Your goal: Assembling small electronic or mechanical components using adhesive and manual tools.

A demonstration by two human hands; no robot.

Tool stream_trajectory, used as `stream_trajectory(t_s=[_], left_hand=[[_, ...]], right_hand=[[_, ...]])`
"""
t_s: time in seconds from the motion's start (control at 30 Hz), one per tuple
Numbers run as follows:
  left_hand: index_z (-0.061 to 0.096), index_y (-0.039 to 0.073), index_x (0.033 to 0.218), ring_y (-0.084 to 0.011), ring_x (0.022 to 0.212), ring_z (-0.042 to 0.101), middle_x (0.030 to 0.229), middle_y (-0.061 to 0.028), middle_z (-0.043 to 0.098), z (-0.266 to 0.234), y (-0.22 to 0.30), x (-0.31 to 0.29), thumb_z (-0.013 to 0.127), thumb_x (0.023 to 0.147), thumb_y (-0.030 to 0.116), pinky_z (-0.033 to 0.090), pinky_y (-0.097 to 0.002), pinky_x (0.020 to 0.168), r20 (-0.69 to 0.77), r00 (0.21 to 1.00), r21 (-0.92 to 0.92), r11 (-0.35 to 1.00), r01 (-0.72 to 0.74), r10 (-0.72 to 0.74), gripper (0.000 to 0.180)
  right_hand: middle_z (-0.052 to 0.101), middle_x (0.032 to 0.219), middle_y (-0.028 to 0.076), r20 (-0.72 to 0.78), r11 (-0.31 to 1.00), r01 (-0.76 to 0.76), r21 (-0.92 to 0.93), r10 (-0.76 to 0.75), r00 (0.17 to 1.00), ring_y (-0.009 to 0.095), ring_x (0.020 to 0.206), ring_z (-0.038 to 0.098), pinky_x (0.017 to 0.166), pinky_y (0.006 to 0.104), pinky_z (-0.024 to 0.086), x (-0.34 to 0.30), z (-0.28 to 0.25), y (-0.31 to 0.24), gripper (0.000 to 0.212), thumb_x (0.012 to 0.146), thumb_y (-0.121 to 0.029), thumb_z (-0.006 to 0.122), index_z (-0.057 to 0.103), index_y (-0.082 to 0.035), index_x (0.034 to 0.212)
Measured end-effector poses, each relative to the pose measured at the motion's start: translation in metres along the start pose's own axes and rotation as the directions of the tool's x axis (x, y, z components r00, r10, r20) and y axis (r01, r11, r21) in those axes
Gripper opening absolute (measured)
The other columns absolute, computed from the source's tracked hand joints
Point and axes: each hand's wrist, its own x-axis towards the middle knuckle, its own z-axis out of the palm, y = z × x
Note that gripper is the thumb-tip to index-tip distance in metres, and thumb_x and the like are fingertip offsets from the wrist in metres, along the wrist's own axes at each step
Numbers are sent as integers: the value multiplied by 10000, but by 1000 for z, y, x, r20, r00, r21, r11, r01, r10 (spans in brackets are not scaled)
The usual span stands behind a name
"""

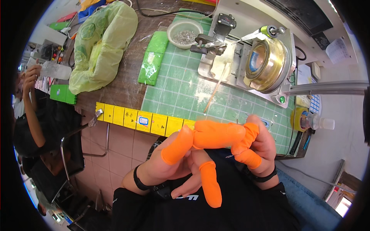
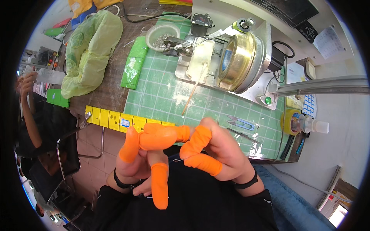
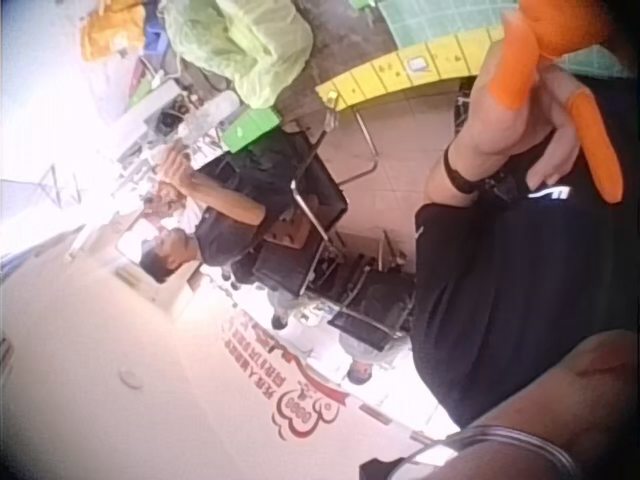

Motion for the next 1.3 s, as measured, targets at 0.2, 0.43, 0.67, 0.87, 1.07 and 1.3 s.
stream_trajectory(t_s=[0.2, 0.43, 0.67, 0.87, 1.07, 1.3], left_hand=[[428, -73, 1411, -118, 331, 510, 598, -150, 630, 13, 25, 0, 437, 1025, 593, 459, -253, 357, -137, 988, 559, 817, 142, -77, 770], [373, -18, 1498, -98, 328, 481, 617, -79, 619, -13, -9, -5, 444, 1030, 574, 418, -232, 315, -55, 989, 189, 974, -124, 136, 758], [329, 209, 1568, -167, 413, 579, 1015, -192, 703, -12, -10, 4, 314, 1056, 577, 527, -285, 408, 186, 977, -347, 937, -34, 104, 631], [304, 196, 1577, -157, 439, 600, 1098, -202, 680, -6, -14, 5, 477, 1037, 512, 512, -260, 413, 212, 970, -322, 946, -44, 117, 648], [415, 112, 1515, -78, 337, 398, 547, 15, 517, -2, 6, -4, 524, 1008, 558, 309, -262, 333, -174, 983, 414, 910, 13, 65, 684], [-32, 220, 1627, -219, 479, 631, 1231, -287, 651, 38, 17, 19, 548, 1013, 501, 538, -272, 468, -263, 810, 217, 850, -480, 525, 890]], right_hand=[[643, 1022, 85, 58, 997, -20, -73, 24, 998, 184, 867, 632, 742, 282, 484, 2, 3, -1, 231, 928, -100, 735, 568, -13, 1062], [649, 961, 75, 135, 922, 13, -387, 43, 990, 204, 834, 641, 732, 289, 475, 8, -2, -8, 237, 931, -131, 735, 553, -24, 1038], [562, 974, 62, 43, 976, -122, -179, 132, 990, 163, 892, 592, 844, 297, 467, 8, -3, -5, 225, 912, -105, 736, 559, -14, 1017], [550, 1051, 65, 110, 995, -97, -25, 99, 989, 146, 934, 592, 839, 282, 479, 7, -3, 0, 220, 966, -93, 683, 542, -8, 1113], [589, 1246, 191, 109, 999, -53, 10, 52, 993, 216, 1113, 618, 909, 315, 477, 18, 1, -3, 193, 976, -93, 663, 502, -25, 1057], [573, 1348, 327, 8, 970, 193, -149, -194, 981, 381, 1251, 596, 1026, 465, 481, 25, 5, -15, 198, 957, -114, 684, 505, -50, 1012]])
